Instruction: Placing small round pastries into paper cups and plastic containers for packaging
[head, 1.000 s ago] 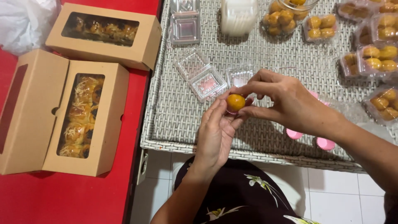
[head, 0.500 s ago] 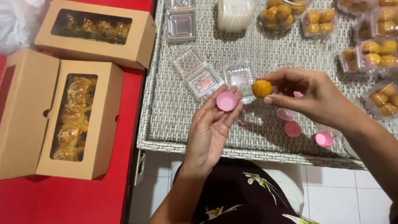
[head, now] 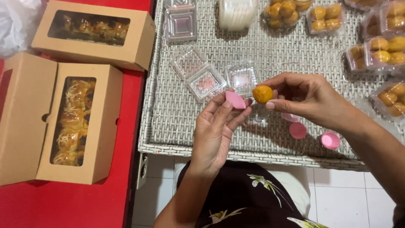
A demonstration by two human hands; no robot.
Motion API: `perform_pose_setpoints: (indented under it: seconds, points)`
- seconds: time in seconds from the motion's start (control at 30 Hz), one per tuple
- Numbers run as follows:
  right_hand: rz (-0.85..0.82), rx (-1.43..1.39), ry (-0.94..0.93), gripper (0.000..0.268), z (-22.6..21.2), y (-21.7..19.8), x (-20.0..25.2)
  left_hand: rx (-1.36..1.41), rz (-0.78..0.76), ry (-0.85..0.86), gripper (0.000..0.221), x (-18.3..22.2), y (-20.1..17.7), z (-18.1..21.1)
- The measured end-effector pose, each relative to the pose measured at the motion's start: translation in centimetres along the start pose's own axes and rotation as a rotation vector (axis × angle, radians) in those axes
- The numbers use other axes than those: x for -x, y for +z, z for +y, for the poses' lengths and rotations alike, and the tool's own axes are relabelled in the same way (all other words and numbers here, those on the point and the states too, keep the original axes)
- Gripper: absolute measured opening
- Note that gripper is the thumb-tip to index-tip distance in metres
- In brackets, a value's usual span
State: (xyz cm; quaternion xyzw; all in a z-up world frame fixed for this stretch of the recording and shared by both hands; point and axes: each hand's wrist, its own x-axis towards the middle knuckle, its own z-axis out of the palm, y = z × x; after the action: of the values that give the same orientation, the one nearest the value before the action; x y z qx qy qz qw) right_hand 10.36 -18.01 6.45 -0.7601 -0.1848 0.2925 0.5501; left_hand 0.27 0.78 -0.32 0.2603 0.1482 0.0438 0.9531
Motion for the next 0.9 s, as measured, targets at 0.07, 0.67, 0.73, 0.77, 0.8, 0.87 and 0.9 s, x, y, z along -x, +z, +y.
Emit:
perform_pose_setpoints:
  seconds: [0.07, 0.67, 0.73, 0.77, 0.8, 0.87, 0.9]
  points:
    - [0.026, 0.054, -0.005, 0.046, 0.1, -0.2, 0.0, -0.010, 0.040, -0.006, 0.038, 0.0, 0.3, 0.1]
    - [-0.033, 1.100, -0.248, 0.044, 5.6, 1.6, -2.6, -0.067, 0.121, 0.024, 0.034, 0.0, -1.2, 0.7]
    - [0.009, 1.061, -0.384, 0.042, 5.5, 1.0, -2.4, -0.070, 0.127, 0.008, 0.035, 0.1, -0.7, 1.1]
    - [0.036, 1.016, -0.514, 0.041, 5.5, 0.7, -2.3, -0.069, 0.150, -0.013, 0.036, 0.2, -0.5, 1.3]
    - [0.047, 1.020, -0.511, 0.041, 4.9, 0.3, -2.0, -0.072, 0.139, -0.017, 0.036, 0.0, -0.6, 1.2]
    - [0.131, 0.988, -0.440, 0.038, 4.0, -0.4, -1.2, -0.069, 0.160, 0.008, 0.034, 0.0, -1.1, 1.0]
    - [0.137, 0.987, -0.432, 0.038, 4.1, -1.2, -1.1, -0.071, 0.156, 0.000, 0.034, -0.2, -1.1, 1.0]
